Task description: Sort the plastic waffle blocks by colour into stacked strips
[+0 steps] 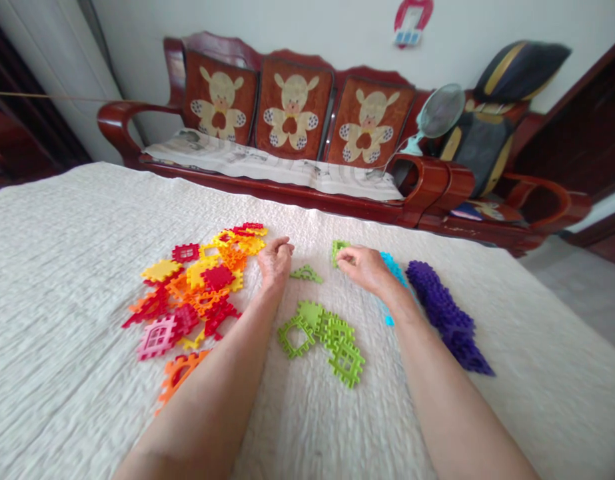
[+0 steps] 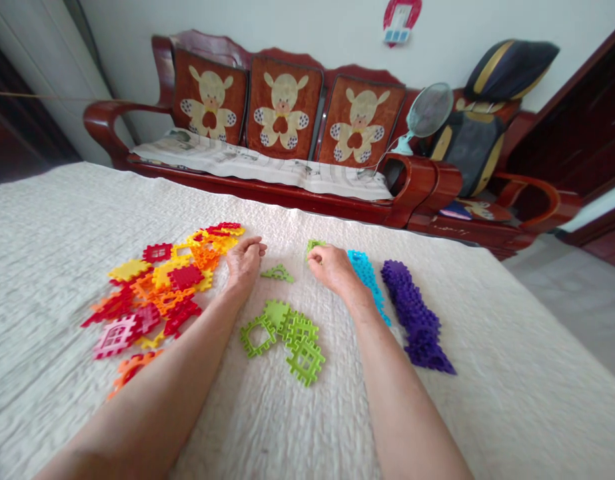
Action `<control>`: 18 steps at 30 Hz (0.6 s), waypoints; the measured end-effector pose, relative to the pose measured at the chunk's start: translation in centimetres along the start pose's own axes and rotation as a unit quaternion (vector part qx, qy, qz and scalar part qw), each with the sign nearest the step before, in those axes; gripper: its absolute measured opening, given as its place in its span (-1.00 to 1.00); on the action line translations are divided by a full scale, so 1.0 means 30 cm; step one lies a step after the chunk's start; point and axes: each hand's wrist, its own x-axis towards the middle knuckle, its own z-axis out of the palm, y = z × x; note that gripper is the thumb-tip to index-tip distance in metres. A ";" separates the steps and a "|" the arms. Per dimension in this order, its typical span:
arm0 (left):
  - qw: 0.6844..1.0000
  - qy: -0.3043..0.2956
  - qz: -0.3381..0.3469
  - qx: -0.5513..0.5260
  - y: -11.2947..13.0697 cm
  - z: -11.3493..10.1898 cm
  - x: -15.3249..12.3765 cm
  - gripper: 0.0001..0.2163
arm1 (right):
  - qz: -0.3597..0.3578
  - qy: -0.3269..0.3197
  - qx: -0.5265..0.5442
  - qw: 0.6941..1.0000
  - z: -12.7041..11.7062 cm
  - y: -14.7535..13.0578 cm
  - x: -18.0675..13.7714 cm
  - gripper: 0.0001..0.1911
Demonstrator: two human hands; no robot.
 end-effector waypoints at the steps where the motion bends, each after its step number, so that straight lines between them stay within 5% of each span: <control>1: 1.000 0.002 0.001 0.003 0.001 -0.001 0.000 -0.70 | -0.014 -0.061 0.013 0.998 -0.007 -0.024 -0.009 -0.82; 6: 1.000 0.007 0.011 0.015 -0.005 -0.001 0.005 -0.70 | -0.036 -0.245 0.065 0.967 -0.013 -0.121 -0.074 -0.85; 13: 0.999 0.008 0.016 0.029 0.006 -0.005 -0.001 -0.69 | -0.042 -0.189 -0.051 0.980 0.015 -0.214 -0.144 -0.76; 18: 1.000 0.004 0.007 0.021 0.014 -0.006 -0.005 -0.69 | -0.039 -0.207 -0.064 0.975 0.011 -0.251 -0.146 -0.79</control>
